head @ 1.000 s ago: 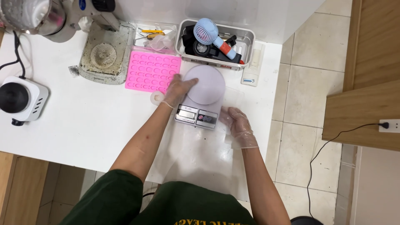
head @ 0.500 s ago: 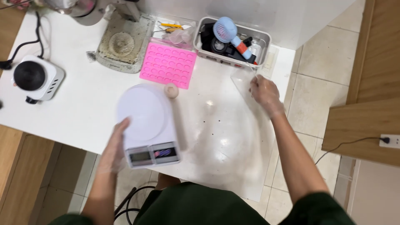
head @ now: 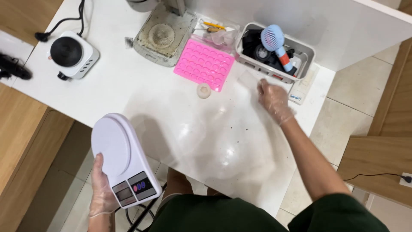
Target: Cleaning and organizing a candle production workspace.
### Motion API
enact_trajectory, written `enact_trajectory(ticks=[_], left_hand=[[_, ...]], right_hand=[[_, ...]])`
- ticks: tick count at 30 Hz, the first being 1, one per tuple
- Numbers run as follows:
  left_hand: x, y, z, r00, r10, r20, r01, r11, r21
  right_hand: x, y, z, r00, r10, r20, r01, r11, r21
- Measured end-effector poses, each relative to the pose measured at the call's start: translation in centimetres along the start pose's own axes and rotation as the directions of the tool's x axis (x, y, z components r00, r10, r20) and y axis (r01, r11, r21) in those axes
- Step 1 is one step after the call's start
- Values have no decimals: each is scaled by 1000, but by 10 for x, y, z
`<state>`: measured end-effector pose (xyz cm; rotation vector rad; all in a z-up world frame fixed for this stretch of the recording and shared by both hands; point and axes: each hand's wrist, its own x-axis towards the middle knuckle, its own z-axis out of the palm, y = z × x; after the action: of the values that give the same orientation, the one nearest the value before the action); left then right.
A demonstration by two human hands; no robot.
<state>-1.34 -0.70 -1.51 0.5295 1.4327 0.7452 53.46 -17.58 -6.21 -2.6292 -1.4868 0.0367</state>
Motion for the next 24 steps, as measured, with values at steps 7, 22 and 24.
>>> enact_trajectory(ticks=[7, 22, 24], left_hand=[[-11, 14, 3, 997, -35, 69, 36, 999, -19], [-2, 31, -14, 995, 0, 100, 0, 1000, 1], [-6, 31, -15, 995, -1, 104, 1, 1000, 6]], right_hand=[[64, -7, 40, 997, -53, 57, 66, 965, -254], [-23, -22, 57, 922, -314, -225, 364, 902, 232], [5, -19, 25, 992, -126, -12, 127, 981, 146]])
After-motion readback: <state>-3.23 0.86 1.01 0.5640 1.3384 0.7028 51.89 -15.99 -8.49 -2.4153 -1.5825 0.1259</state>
